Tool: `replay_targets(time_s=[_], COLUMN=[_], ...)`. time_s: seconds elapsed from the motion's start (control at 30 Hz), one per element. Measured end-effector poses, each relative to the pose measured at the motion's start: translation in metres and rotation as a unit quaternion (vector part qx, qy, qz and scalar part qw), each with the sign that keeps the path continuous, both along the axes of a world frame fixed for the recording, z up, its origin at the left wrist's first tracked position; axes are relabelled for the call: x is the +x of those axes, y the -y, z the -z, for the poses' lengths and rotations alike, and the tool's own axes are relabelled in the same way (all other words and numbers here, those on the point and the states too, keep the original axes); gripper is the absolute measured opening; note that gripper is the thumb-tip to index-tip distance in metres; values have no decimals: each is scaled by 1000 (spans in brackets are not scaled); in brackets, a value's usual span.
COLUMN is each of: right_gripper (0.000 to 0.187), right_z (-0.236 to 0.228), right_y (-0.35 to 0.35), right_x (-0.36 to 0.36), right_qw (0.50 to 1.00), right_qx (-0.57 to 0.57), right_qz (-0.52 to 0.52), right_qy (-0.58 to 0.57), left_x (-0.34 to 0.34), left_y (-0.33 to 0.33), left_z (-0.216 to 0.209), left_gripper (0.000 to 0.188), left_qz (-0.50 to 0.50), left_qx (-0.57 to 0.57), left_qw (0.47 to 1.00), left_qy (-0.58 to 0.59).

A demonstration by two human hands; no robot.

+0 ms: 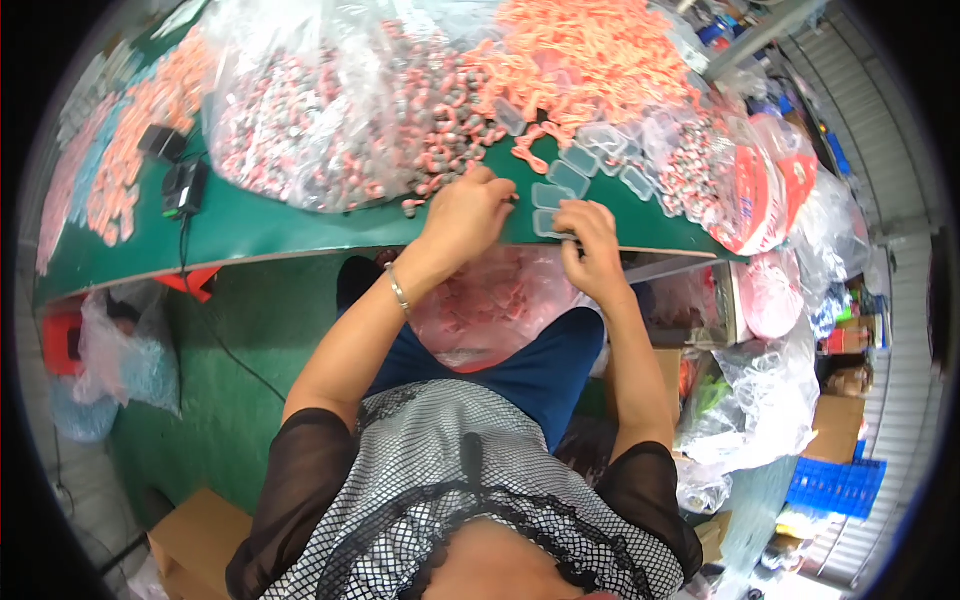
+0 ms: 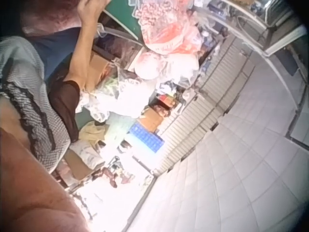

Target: Packing small components into small plastic cases.

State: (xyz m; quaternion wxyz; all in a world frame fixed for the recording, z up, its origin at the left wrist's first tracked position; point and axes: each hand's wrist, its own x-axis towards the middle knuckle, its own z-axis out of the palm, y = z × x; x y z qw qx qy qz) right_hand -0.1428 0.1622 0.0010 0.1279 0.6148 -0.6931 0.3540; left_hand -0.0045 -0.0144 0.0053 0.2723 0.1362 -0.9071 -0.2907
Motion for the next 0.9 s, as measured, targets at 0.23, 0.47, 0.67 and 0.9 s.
replay_targets(time_s=[0.23, 0.47, 0.67, 0.9], right_gripper=[20, 9, 6, 10], right_z=[-7, -15, -19, -18], right_y=[-8, -51, -56, -46], right_x=[-24, -114, -114, -130], right_qw=[991, 898, 829, 806], right_qx=[-86, 21, 176, 236], right_qz=[103, 426, 503, 486], right_qy=[26, -110, -170, -240], left_x=[2, -1, -7, -16], left_y=[4, 0, -3, -3], left_z=[8, -1, -6, -7], left_gripper=[14, 13, 12, 11], left_qz=[0, 89, 142, 156], left_qx=[52, 165, 191, 145], left_qw=[996, 979, 970, 977], left_qy=[-69, -81, -46, -8])
